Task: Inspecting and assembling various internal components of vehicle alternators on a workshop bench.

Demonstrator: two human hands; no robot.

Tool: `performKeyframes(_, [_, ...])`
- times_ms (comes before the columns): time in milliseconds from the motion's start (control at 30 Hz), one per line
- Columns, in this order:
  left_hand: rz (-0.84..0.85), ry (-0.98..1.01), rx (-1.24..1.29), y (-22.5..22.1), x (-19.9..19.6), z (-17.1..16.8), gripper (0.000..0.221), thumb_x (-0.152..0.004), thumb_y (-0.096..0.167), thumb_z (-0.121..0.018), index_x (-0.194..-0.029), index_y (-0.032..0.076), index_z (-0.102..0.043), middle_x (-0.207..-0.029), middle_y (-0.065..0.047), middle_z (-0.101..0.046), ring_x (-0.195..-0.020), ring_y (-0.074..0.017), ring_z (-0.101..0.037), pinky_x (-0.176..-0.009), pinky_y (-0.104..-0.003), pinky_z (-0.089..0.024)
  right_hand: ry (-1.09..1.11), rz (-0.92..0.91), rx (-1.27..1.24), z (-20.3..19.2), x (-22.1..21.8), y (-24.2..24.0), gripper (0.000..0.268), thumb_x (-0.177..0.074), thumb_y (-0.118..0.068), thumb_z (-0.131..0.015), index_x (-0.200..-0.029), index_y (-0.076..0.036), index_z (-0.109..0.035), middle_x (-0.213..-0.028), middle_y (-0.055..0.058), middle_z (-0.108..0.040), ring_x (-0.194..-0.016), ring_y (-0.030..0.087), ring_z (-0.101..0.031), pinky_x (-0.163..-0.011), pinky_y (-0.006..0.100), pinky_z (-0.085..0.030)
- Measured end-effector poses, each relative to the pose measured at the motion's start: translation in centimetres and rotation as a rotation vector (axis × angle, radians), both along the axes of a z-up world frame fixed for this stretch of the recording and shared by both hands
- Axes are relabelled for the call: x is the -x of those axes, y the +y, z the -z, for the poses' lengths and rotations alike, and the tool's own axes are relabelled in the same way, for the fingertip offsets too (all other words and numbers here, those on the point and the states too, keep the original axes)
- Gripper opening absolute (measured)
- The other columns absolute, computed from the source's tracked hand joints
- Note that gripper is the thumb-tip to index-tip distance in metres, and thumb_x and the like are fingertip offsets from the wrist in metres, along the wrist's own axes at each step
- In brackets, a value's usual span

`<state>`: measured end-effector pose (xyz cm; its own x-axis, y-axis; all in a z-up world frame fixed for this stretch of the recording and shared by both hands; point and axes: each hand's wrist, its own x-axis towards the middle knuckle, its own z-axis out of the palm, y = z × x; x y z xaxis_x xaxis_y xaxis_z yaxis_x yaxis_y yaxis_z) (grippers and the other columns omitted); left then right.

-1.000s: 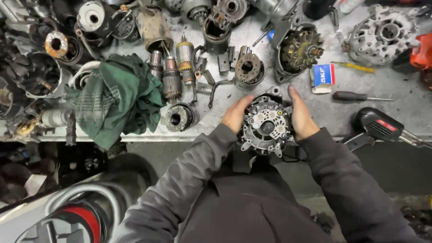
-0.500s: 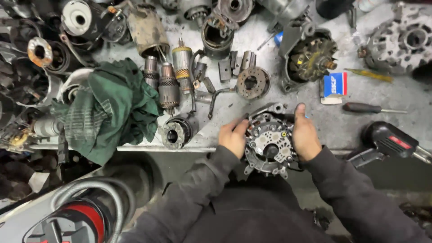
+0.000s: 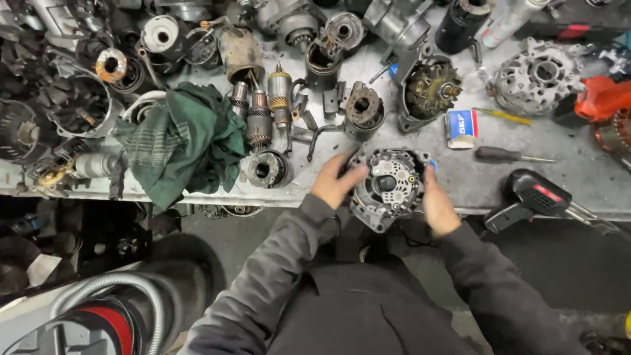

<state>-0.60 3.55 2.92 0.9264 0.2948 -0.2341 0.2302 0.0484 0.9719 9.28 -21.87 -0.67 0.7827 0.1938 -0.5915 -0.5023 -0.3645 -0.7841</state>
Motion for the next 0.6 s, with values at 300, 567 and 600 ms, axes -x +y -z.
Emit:
performKeyframes(300, [0.099,-0.259,-0.718,-1.5,3.3,-6.2,0.13,-0.051,0.063,-0.093,-0.156,0.007,-0.04,-0.154,-0.021,-0.046,-0.139,-0.0436,-0.047,-0.116,-0.052,-0.036,-1.191,-0.544,0.257,-13.3,2.5,3.2,0.039,-0.079,-0.023,-0.077,-0.111,-0.003,-0.068,-0.136,0.018,-0.064,-0.138,0.043,-0.052,-0.114,0.048,-0.043])
performKeyframes(567, [0.189,-0.171,-0.694,-0.9,2.8,-6.6,0.129,-0.047,0.064,-0.092,-0.155,0.012,-0.044,-0.154,-0.019,-0.049,-0.134,-0.0401,-0.056,-0.109,-0.048,-0.048,-1.133,-0.695,-0.056,-11.0,1.0,4.4,0.035,-0.075,-0.019,-0.078,-0.106,-0.006,-0.068,-0.14,0.013,-0.063,-0.136,0.038,-0.055,-0.114,0.048,-0.044])
performKeyframes(600, [0.189,-0.173,-0.69,-1.0,2.8,-6.6,0.129,-0.047,0.063,-0.092,-0.155,0.012,-0.043,-0.155,-0.019,-0.049,-0.134,-0.0396,-0.056,-0.108,-0.048,-0.049,-1.145,-0.683,-0.033,-10.7,1.2,4.5,0.034,-0.075,-0.018,-0.078,-0.106,-0.007,-0.068,-0.139,0.012,-0.064,-0.135,0.036,-0.057,-0.114,0.05,-0.043])
